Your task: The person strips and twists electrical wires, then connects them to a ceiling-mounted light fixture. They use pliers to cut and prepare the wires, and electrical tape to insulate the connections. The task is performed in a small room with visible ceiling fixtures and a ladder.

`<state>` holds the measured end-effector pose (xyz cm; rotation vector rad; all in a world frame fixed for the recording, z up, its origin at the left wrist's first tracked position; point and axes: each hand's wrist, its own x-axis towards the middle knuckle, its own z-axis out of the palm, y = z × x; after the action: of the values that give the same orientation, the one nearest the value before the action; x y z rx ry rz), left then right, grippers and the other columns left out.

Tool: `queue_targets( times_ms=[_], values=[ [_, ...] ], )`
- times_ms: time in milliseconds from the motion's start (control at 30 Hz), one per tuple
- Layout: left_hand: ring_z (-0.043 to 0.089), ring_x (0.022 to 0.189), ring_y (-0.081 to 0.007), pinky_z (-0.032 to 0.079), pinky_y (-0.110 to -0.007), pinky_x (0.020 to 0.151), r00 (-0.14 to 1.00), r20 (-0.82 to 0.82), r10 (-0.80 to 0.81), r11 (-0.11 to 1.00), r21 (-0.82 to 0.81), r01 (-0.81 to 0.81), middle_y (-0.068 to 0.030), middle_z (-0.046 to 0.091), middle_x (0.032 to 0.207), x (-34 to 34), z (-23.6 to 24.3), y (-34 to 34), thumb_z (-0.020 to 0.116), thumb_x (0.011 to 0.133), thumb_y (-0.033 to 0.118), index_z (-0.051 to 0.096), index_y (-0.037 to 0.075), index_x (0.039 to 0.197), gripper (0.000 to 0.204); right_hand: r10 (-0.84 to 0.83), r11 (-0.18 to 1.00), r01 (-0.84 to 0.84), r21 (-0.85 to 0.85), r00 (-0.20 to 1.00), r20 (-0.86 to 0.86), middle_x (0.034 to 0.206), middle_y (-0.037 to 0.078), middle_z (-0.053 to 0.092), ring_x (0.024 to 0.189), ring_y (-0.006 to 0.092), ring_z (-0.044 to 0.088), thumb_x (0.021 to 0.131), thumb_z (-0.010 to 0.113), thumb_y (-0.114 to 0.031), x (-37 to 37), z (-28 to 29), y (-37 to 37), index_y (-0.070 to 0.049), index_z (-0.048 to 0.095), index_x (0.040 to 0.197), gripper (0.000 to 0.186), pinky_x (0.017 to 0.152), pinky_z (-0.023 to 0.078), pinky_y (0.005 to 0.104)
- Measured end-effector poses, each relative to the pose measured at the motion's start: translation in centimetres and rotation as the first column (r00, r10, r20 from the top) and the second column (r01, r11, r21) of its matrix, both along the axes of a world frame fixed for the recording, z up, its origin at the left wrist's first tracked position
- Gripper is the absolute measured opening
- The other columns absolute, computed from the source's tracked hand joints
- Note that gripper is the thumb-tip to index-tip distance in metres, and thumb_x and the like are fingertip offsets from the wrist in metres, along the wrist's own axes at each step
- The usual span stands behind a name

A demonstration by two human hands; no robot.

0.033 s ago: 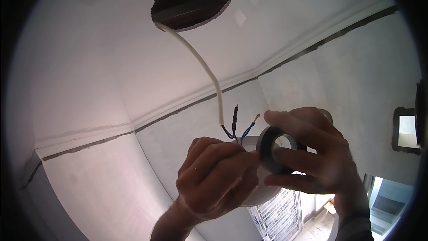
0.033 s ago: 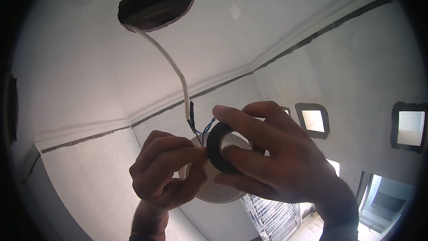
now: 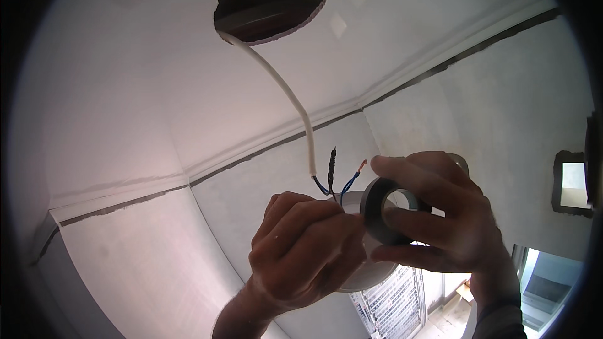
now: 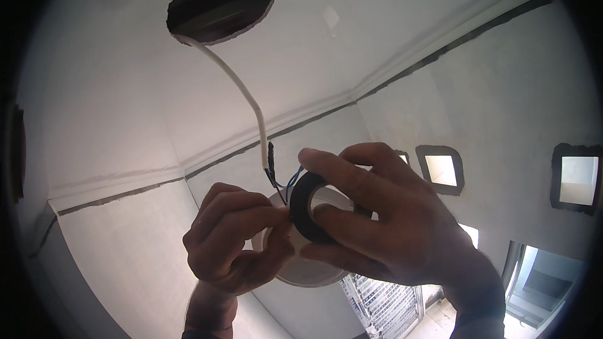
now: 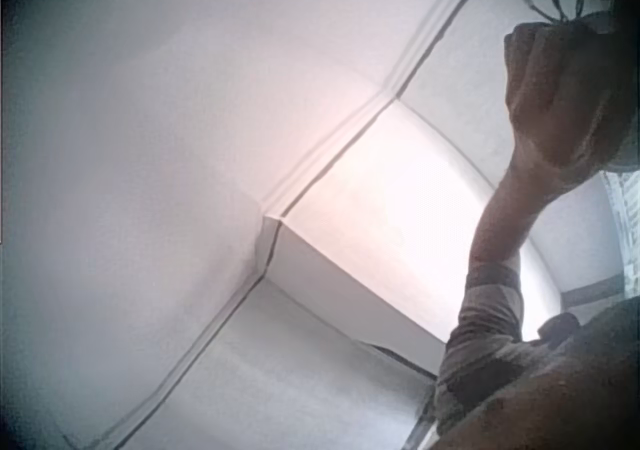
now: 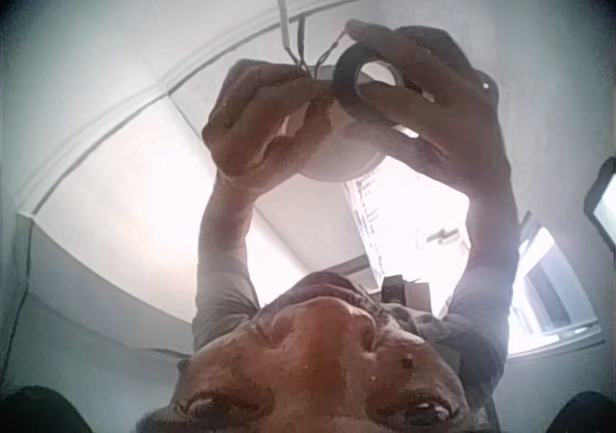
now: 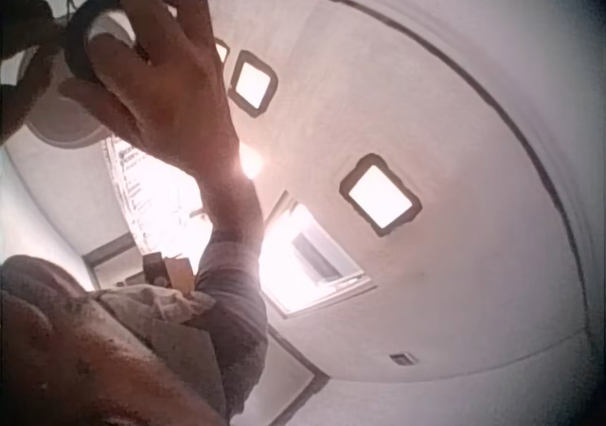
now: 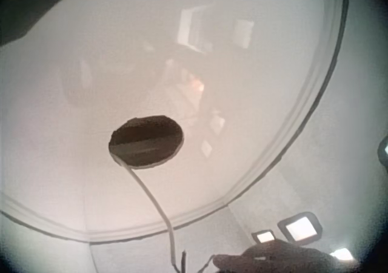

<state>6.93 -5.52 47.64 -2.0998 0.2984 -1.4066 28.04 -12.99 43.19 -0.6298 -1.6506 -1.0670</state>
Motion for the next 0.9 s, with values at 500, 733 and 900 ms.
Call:
queue_targets(
  times_ms=[500,733,900],
  values=[
    [0.055,0.066,-0.0221,0.044,-0.034,0.059,0.998,0.031,-0.048,0.983,0.177,0.042,-0.0092,0.059,0.079,1.8,2.1,1.3,0.067,0.068,-0.003,0.059,0.004,0.083,0.018,0.067,0.998,-0.065,-0.024,0.994,0.088,0.142,0.02,0.057,0.115,0.039,0.065,0.083,0.085,-0.029,0.6,1.3,-0.3,-0.008,0.072,0.093,0.027,0.086,0.06,0.0434],
    [0.059,0.069,-0.0204,0.047,-0.032,0.061,0.994,0.069,-0.083,0.996,-0.025,0.085,-0.0099,0.065,0.084,1.4,2.2,2.4,0.078,0.068,-0.001,0.063,0.003,0.09,0.027,0.113,0.993,-0.114,-0.025,0.992,-0.052,0.138,0.021,0.062,0.115,0.0362,0.069,0.07,0.092,-0.024,1.1,0.8,0.6,-0.008,0.073,0.09,0.031,0.093,0.056,0.0427],
    [0.054,0.067,-0.0101,0.044,-0.027,0.06,0.987,0.158,-0.023,0.933,-0.352,0.078,-0.0096,0.069,0.102,1.0,2.7,2.9,0.082,0.074,0.009,0.067,0.002,0.105,0.035,0.199,0.979,-0.203,0.019,0.934,-0.297,0.139,0.021,0.064,0.113,0.0324,0.07,0.072,0.091,-0.018,2.2,-0.5,2.7,-0.006,0.075,0.092,0.028,0.09,0.056,0.039]
  ],
)
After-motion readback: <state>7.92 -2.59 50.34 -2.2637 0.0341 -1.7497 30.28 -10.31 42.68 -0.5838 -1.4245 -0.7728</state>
